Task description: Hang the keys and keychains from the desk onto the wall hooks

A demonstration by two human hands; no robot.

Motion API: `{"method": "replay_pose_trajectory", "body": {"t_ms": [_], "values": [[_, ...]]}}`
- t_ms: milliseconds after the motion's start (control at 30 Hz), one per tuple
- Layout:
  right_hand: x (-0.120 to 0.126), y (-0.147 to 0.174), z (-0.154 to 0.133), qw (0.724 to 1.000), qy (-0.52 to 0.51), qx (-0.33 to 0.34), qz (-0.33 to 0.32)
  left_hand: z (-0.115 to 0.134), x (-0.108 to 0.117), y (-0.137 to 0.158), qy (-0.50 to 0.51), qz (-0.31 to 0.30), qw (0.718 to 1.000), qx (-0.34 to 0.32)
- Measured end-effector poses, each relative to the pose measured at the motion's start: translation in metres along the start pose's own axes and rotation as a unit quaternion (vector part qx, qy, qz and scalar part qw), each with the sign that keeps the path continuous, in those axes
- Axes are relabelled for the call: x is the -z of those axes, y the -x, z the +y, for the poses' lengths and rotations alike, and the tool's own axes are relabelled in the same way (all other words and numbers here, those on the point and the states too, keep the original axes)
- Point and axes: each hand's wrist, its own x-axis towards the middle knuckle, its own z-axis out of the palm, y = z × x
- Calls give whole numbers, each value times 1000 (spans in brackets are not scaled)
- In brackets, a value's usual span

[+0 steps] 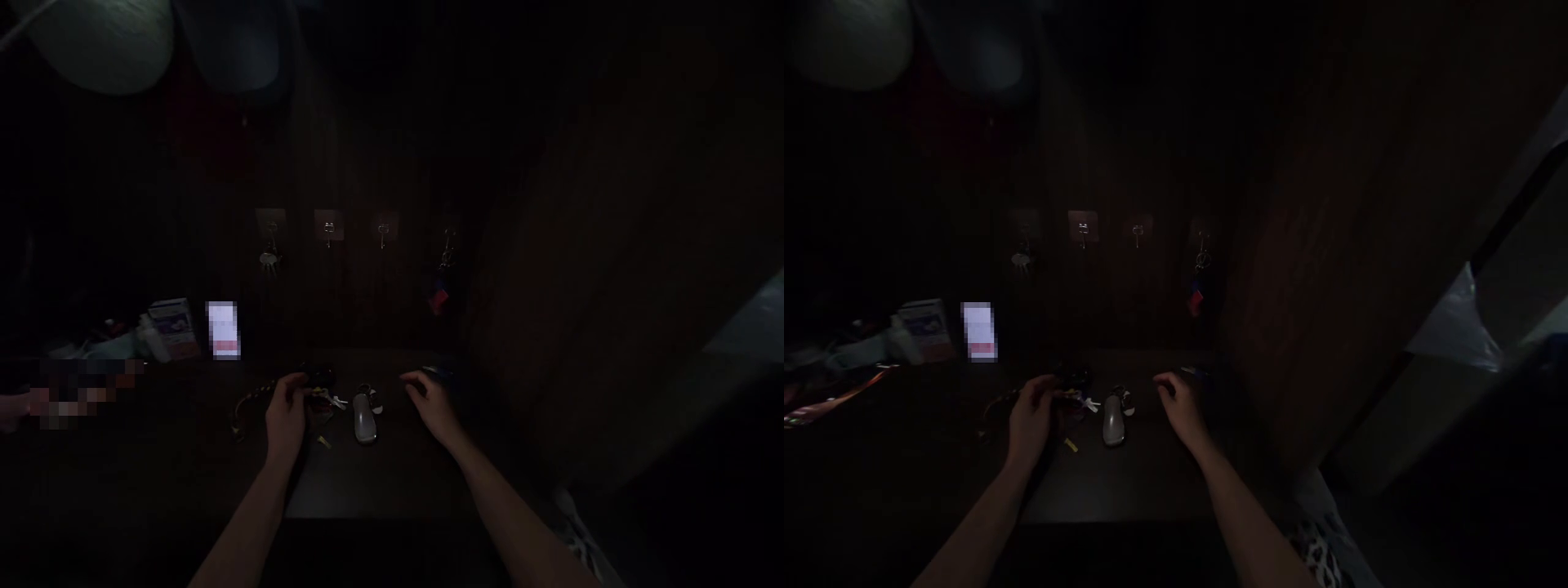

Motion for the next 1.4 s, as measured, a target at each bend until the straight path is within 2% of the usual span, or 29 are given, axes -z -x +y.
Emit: {"method": "replay_pose_trajectory", "body": {"t_ms": [200,400,633,833,933,1067,1233,1400], "values": [[-5,7,12,999,45,1,-8,2,2,0,31,30,999,19],[-5,6,14,998,54,-4,-13,-6,6,-4,11,66,998,5],[-5,6,12,999,51,-12,-13,-16,13,-13,1,106,994,35],[-4,5,10,999,47,-12,-22,-21,19,-31,-20,110,994,-1],[-4,4,10,999,44,-15,-22,-21,24,-51,-113,69,991,-30],[-6,3,11,999,36,-21,-17,-23,28,-80,-261,-28,964,-40],[-7,2,15,999,37,-27,-14,-32,24,-101,-322,-94,941,-37],[-7,3,17,999,36,-17,-13,-40,18,-110,-366,-112,923,-41]]}}
